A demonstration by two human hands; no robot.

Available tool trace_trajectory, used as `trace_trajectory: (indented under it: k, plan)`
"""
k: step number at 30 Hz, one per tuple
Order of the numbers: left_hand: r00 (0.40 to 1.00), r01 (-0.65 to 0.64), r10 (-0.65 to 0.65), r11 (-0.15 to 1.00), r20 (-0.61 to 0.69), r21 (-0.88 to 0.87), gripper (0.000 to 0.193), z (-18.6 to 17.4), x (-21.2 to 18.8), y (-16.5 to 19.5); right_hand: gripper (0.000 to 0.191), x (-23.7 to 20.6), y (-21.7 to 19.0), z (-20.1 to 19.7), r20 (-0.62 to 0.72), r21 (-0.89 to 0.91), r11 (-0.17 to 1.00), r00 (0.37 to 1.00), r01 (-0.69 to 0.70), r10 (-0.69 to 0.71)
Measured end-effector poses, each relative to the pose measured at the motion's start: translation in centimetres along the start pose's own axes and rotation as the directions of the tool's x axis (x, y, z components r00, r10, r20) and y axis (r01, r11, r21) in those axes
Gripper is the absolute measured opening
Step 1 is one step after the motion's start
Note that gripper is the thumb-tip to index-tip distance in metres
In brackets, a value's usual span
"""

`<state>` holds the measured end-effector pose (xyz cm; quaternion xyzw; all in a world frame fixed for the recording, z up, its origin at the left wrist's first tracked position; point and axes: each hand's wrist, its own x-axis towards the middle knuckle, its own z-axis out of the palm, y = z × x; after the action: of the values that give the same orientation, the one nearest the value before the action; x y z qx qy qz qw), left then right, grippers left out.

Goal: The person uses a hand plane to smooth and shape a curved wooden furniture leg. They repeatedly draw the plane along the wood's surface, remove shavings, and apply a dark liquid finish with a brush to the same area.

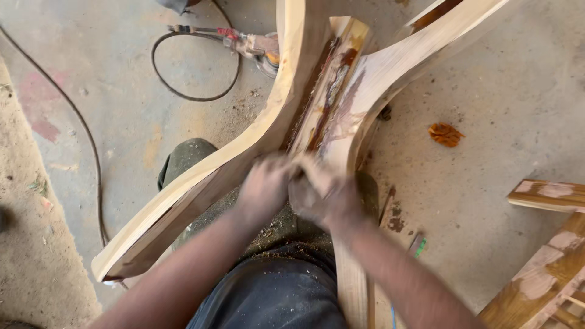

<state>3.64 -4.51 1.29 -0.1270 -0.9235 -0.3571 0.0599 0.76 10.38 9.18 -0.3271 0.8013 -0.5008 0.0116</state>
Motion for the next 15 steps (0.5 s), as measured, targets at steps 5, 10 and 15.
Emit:
trace_trajectory:
  k: [5,10,15]
  plan:
    - [0.719,0.358,-0.400,0.914,0.568,0.191,0.017,0.6,5.4,-1.9,0.035,1.5,4.8,-1.8,0.185,-0.256,0.862,0.853,-0.437,0.487]
    - [0.994,-0.094,0.092,0.995,0.060,0.038,0.020,1.5,19.5,-2.6,0.029,7.0,10.3,-5.4,-0.184,0.018,0.911,0.894,-0.412,0.408]
    - [0.960,0.027,-0.027,1.000,0.278,0.006,0.020,2.0,13.4,-2.9,0.042,4.3,8.2,-2.9,-0.030,-0.712,0.691,0.977,0.126,-0.209]
